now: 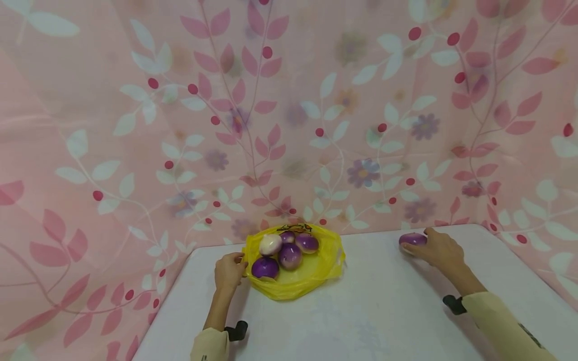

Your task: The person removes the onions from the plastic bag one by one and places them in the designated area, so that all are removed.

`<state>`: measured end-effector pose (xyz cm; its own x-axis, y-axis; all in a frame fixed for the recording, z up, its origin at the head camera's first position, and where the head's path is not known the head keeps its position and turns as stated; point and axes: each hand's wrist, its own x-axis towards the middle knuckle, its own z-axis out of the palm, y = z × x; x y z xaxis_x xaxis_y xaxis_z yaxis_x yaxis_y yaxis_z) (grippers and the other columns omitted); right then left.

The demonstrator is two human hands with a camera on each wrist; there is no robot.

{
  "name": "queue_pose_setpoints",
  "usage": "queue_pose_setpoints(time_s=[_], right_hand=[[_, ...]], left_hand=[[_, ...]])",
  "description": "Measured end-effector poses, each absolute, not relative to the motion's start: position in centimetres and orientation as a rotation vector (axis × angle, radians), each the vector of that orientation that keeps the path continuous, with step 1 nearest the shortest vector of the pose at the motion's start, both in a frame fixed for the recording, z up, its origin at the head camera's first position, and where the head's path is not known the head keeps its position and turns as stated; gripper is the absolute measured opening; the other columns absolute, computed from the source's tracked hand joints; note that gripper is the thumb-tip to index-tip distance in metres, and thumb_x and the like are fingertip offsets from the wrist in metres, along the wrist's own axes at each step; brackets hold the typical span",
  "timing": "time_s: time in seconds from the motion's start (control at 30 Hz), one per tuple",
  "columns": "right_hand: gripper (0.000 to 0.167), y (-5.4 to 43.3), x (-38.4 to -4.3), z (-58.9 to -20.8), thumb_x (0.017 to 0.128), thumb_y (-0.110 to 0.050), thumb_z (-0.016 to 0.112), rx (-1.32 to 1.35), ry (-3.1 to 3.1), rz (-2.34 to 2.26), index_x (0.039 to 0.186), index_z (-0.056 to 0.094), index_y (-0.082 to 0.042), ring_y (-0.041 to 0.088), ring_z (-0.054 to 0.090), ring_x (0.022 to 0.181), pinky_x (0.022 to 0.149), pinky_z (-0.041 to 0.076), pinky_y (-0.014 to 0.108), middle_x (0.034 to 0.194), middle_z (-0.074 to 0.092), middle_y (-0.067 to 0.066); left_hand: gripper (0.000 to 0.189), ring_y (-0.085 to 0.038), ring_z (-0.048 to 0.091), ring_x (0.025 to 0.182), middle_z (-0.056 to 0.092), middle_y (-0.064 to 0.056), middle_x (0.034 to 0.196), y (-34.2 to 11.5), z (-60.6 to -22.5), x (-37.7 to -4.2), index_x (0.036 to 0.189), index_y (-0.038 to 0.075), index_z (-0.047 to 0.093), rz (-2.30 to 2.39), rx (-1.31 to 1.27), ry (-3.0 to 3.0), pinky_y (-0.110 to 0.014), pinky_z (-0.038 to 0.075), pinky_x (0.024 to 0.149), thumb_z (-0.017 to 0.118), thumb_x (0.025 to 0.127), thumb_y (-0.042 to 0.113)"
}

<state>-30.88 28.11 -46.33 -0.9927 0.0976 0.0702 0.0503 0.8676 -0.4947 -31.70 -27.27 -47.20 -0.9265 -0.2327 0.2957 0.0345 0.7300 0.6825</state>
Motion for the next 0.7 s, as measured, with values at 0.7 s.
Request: queue_pose_setpoints(time_s=[0.7], right_hand=[[0.083, 19.3, -30.2, -44.7, 0.092, -0.055, 0.077, 0.090, -2.830, 1.024, 0.137, 0.056, 0.011, 0.019, 0.072, 0.061, 0.056, 0.055, 0.033, 0.084, 0.078, 0.012]], left_hand=[[0.032, -0.023, 0.074, 0.056, 0.077, -0.030, 0.109, -27.3, -47.2, -31.5, 0.123, -0.007, 0.075, -1.070, 0.169, -2.576, -0.027, 0.055, 0.042, 0.076, 0.093, 0.006]])
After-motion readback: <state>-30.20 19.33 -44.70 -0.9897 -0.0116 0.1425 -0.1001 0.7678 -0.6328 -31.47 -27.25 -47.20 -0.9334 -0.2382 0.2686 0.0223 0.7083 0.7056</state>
